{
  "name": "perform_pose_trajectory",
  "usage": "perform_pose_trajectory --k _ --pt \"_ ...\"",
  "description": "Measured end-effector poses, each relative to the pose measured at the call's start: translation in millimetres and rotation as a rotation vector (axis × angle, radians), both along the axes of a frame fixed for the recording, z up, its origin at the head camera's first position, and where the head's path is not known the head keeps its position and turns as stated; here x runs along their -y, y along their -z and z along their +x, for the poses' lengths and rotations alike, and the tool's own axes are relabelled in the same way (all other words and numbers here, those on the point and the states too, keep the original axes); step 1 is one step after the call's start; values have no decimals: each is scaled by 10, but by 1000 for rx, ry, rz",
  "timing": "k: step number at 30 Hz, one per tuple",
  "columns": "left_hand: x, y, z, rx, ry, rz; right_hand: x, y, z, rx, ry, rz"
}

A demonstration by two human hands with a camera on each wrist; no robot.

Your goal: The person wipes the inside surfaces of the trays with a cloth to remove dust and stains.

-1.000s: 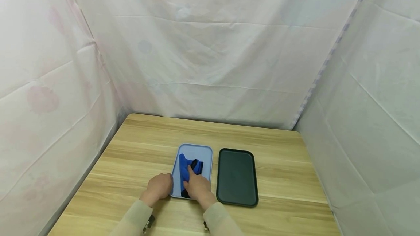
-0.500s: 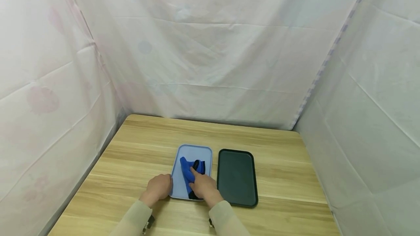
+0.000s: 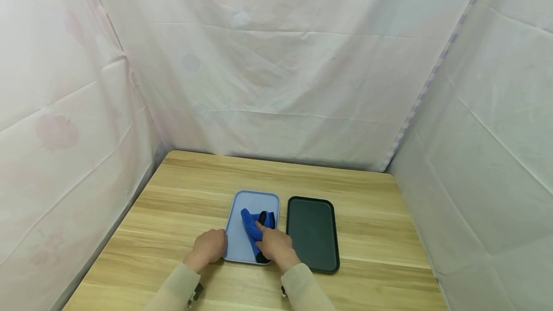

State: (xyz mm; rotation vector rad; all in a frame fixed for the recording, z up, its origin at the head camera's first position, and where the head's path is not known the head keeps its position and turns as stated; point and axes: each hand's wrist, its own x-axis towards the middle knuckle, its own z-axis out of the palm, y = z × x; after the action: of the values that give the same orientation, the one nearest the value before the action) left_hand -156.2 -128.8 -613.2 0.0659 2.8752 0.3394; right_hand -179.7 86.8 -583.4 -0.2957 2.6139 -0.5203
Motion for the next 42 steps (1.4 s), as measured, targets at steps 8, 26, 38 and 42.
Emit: perform_pose_trajectory --k 8,26,38,42 --pt "-11 -63 10 25 -7 30 -92 -9 -67 15 -7 -11" --pt "-17 -63 18 24 -6 44 -76 46 -188 5 33 -21" --pt "0 -66 16 26 8 42 -54 108 -318 12 67 -5" --pt "-3 -53 12 24 8 44 -59 117 -363 12 70 4"
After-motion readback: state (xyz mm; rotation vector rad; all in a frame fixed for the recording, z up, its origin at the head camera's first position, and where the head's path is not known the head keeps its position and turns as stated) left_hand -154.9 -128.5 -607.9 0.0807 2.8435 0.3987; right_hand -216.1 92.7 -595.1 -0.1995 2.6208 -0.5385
